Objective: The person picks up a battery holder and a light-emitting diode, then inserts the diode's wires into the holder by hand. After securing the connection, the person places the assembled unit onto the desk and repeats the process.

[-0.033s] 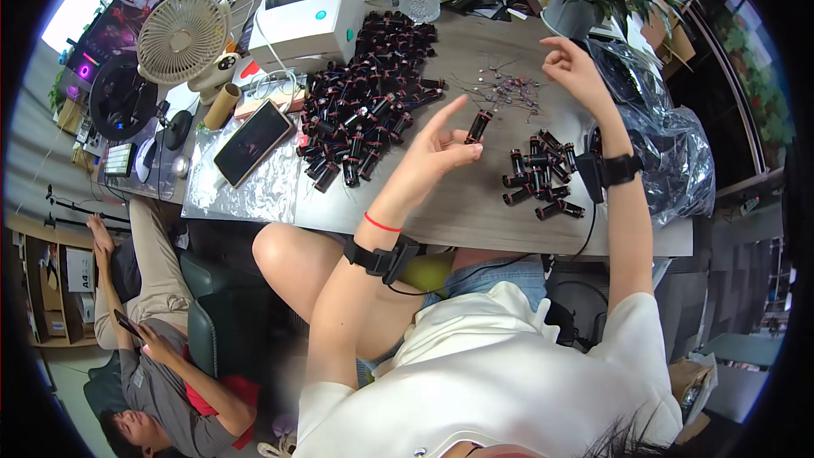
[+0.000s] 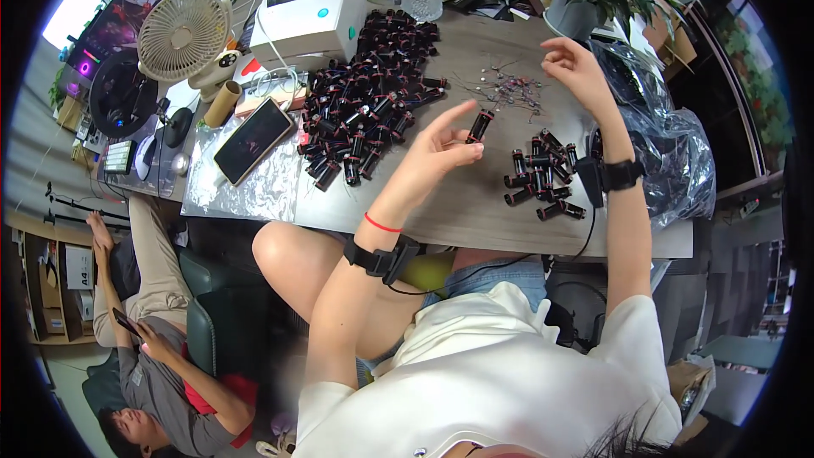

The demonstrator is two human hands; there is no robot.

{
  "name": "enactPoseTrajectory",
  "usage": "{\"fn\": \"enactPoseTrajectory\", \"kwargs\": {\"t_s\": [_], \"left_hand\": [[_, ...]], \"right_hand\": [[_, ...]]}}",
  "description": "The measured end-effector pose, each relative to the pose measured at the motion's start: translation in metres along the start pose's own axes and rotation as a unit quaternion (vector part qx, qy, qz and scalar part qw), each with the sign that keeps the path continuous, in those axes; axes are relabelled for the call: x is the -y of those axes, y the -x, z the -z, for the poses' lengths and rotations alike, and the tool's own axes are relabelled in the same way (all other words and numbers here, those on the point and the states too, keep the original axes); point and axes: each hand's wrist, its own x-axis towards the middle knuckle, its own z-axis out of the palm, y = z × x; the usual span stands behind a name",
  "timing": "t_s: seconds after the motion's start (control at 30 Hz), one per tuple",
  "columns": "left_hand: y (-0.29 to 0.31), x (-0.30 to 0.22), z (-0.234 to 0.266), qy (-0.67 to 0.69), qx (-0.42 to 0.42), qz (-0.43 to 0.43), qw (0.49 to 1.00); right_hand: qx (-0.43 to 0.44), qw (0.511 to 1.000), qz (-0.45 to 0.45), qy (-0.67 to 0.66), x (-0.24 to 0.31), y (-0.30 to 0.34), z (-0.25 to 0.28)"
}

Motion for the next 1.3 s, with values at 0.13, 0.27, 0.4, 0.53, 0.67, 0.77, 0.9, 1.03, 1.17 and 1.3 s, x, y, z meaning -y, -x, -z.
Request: {"fn": "enactPoseTrajectory", "kwargs": {"t_s": [0.13,0.27,0.4,0.53,0.67,0.77,0.9,1.03,1.17,1.3], "left_hand": [[0.003,-0.005,0.003,-0.01,-0.01,-0.033,0.999],[0.007,-0.009,0.006,0.0,-0.051,-0.054,0.997],[0.009,-0.009,0.003,0.018,-0.09,-0.087,0.992],[0.006,-0.005,0.008,-0.054,-0.097,-0.107,0.988],[0.001,0.011,0.01,-0.057,-0.114,-0.105,0.986],[0.002,0.018,0.017,0.005,-0.117,-0.091,0.989],[0.005,0.015,0.018,0.096,-0.116,-0.05,0.987],[0.004,0.014,0.016,0.049,-0.156,-0.083,0.983],[0.0,0.018,0.015,-0.066,-0.198,-0.209,0.955],[0.004,0.013,0.013,-0.102,-0.21,-0.201,0.951]], "right_hand": [[0.022,0.982,0.016,-0.189,0.047,0.028,-0.053],[0.087,0.935,-0.006,-0.343,0.053,0.037,-0.095],[0.08,0.911,-0.026,-0.403,0.047,0.042,-0.116],[0.045,0.921,-0.044,-0.384,0.047,0.052,-0.126],[0.015,0.938,-0.044,-0.342,0.046,0.056,-0.131],[0.011,0.946,-0.02,-0.324,0.044,0.056,-0.139],[-0.049,0.971,0.106,-0.207,0.044,0.058,-0.151],[-0.055,0.973,0.172,-0.145,0.052,0.064,-0.158],[-0.05,0.971,0.123,-0.197,0.06,0.067,-0.165],[-0.023,0.965,0.083,-0.247,0.056,0.067,-0.161]]}}
